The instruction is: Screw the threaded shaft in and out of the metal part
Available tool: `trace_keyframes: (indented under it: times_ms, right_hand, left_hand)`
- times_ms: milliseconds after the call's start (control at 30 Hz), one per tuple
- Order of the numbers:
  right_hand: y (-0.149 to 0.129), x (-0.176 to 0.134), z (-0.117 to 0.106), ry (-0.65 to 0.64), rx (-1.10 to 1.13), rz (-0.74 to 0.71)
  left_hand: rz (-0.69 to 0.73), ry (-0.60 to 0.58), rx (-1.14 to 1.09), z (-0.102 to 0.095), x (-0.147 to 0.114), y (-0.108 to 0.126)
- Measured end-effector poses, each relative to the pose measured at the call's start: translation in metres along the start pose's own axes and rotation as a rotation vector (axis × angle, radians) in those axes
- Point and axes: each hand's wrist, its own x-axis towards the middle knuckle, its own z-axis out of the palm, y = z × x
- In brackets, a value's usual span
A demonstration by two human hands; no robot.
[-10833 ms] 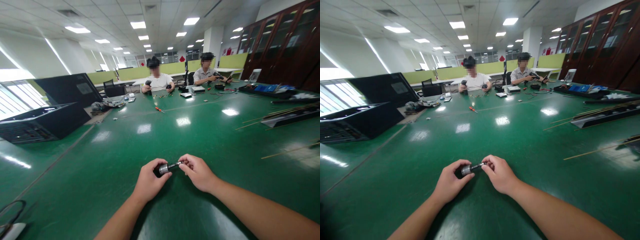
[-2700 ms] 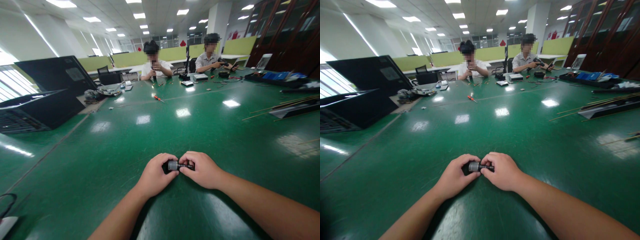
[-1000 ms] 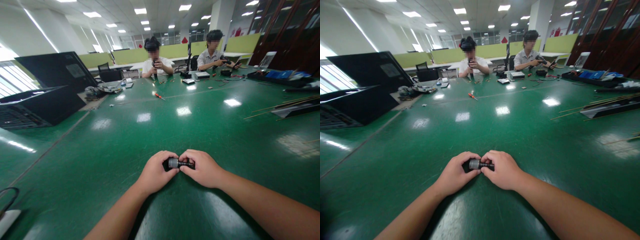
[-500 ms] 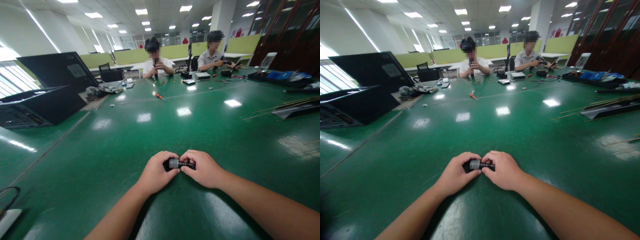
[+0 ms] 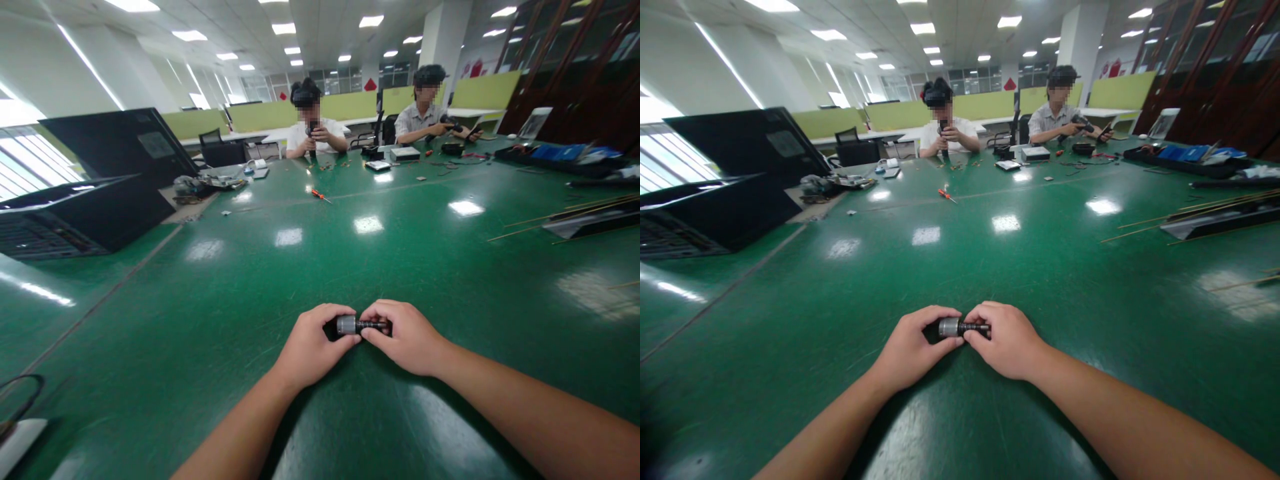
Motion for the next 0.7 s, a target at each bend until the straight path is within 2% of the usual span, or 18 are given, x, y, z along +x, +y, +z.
trace_keyframes:
  times_ms: [333, 500, 600, 700]
  right_hand:
    - [-0.001, 0.003, -0.002, 0.068, 0.038, 0.012]
    - [0.006, 0.005, -0.001, 0.136, 0.205, 0.09]
    - [0.012, 0.008, 0.0, 0.171, 0.324, 0.132]
    - [0.015, 0.009, 0.001, 0.155, 0.389, 0.144]
  left_hand:
    - [0.024, 0.126, -0.003, -0.006, 0.002, 0.002]
    - [0.016, 0.158, 0.041, -0.007, -0.001, 0.0]
    - [-0.065, 0.174, 0.053, -0.01, -0.002, -0.002]
    - [-0.175, 0.212, 0.019, -0.018, -0.005, 0.0]
